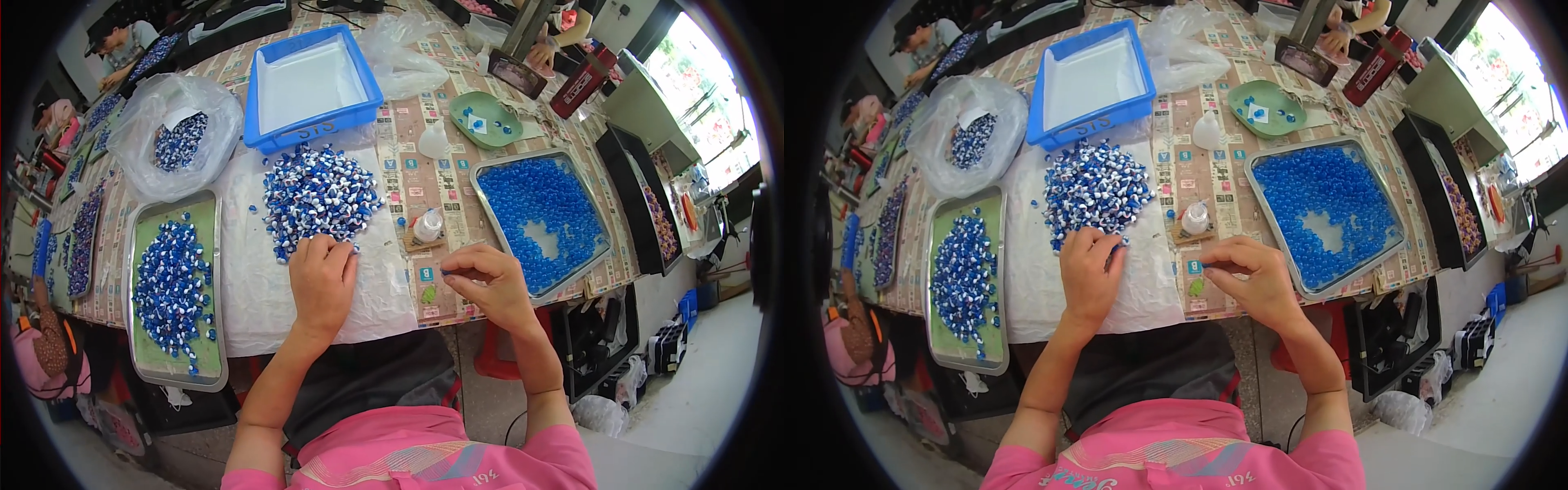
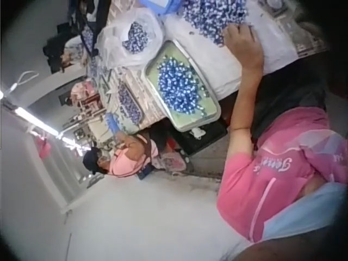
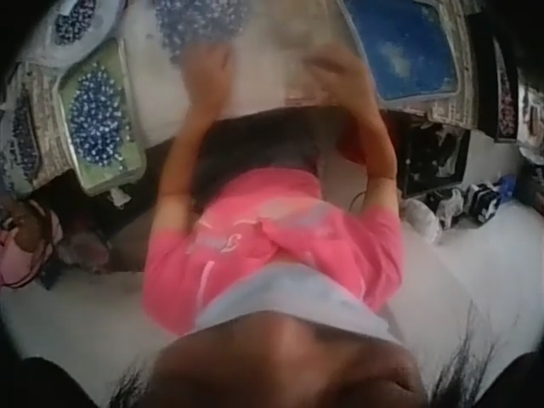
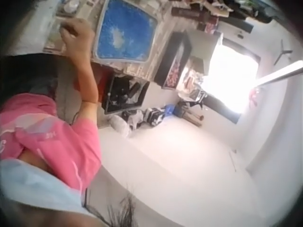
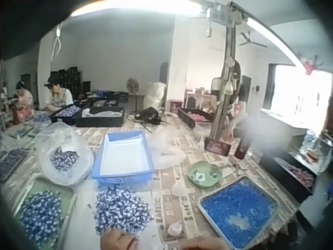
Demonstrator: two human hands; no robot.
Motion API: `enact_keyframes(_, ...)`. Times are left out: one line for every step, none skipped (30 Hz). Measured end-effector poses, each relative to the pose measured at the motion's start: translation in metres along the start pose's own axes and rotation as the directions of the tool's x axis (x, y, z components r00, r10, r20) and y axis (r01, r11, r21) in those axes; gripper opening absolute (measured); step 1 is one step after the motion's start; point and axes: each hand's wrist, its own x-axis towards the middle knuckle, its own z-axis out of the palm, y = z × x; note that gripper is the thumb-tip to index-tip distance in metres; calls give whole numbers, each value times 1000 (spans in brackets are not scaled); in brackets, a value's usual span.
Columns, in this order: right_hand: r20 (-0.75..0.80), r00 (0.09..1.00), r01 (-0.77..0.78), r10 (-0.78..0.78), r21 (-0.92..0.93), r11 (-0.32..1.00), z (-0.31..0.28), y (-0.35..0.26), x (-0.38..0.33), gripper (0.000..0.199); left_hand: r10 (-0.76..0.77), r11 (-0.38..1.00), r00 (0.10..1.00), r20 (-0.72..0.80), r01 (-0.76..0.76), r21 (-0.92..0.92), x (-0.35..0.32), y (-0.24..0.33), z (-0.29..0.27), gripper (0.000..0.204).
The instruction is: Assembling small blue decorative gems into white plastic or metal holders on a workbench.
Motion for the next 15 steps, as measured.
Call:
enact_keyframes(-14,1000,-14,14,25,1000,-1,1,0,20,4,1000,1000,1,-4,-8,0,3,1,18)
enact_keyframes(-20,1000,-17,17,19,1000,-3,3,1,20,-2,1000,1000,1,2,4,0,6,2,17)
enact_keyframes(-7,1000,-25,25,18,1000,-4,5,1,20,-7,1000,1000,1,7,17,1,9,4,17)
enact_keyframes(9,999,-31,31,20,999,-5,7,1,21,-5,1000,1000,0,5,14,2,10,5,17)
enact_keyframes(7,999,-31,31,18,999,-6,7,1,21,9,999,1000,12,-9,35,2,11,7,16)
enact_keyframes(15,997,-74,73,50,996,-6,7,0,21,22,998,999,23,-24,55,3,11,8,15)
enact_keyframes(24,993,-117,116,81,990,-6,7,0,20,24,998,999,22,-25,53,4,12,8,15)
enact_keyframes(22,993,-117,115,79,990,-6,7,0,20,27,998,999,40,-29,59,6,13,8,16)
enact_keyframes(23,987,-161,159,158,974,-6,7,0,20,29,997,998,59,-33,66,7,14,7,17)
enact_keyframes(28,979,-203,202,236,950,-6,7,0,20,30,997,998,57,-34,65,7,13,7,17)
enact_keyframes(27,979,-201,201,235,951,-6,7,0,20,84,994,995,58,-87,64,6,12,7,15)
enact_keyframes(24,980,-197,197,232,953,-6,6,0,19,137,988,989,59,-140,64,6,11,7,14)
enact_keyframes(23,981,-193,192,230,954,-5,6,-1,19,137,988,989,57,-140,65,6,11,7,14)
enact_keyframes(24,981,-191,191,229,954,-6,6,-1,19,163,985,983,79,-166,37,5,11,7,12)
enact_keyframes(40,986,-164,160,206,965,-6,6,-2,18,190,981,977,99,-192,8,5,11,6,10)
